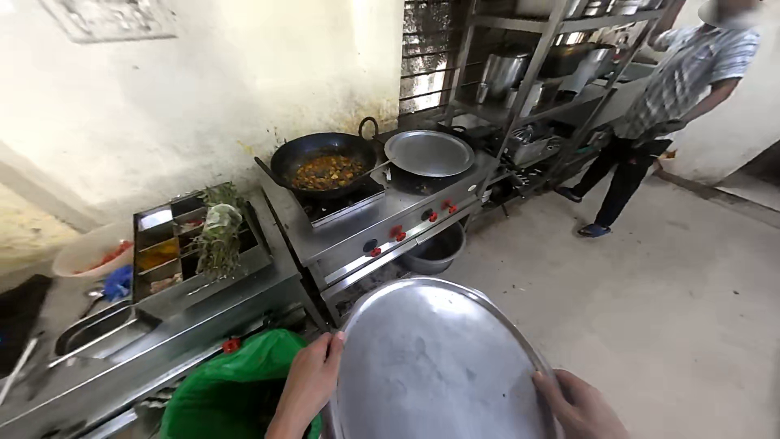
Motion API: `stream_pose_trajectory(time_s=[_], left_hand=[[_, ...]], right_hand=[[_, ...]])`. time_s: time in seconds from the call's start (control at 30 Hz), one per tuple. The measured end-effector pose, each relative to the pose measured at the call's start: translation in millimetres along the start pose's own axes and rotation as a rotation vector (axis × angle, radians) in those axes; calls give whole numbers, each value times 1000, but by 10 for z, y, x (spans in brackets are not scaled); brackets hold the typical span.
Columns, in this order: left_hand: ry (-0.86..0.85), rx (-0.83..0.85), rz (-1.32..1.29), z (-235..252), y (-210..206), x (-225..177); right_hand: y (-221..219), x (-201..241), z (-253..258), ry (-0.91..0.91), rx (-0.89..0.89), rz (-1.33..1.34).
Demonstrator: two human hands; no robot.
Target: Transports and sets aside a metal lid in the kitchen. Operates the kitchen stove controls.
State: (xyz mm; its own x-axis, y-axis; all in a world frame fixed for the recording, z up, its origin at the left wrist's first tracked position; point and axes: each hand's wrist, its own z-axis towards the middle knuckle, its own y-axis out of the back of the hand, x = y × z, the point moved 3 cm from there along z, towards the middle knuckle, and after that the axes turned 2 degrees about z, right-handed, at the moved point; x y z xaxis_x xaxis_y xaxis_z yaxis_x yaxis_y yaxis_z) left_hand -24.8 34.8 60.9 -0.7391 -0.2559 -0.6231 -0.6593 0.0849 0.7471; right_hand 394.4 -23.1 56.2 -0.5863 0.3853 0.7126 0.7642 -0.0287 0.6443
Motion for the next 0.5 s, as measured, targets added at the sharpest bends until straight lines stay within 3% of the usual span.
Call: stream_pose_trajectory(time_s=[0.27, 0.5], left_hand=[[52, 116, 62, 582, -1144, 842], [114, 173, 70, 939, -1635, 1246]], right_hand=[[-1123, -931, 623, -197, 20, -91], [-1667, -1163, 1089, -290, 99, -154]])
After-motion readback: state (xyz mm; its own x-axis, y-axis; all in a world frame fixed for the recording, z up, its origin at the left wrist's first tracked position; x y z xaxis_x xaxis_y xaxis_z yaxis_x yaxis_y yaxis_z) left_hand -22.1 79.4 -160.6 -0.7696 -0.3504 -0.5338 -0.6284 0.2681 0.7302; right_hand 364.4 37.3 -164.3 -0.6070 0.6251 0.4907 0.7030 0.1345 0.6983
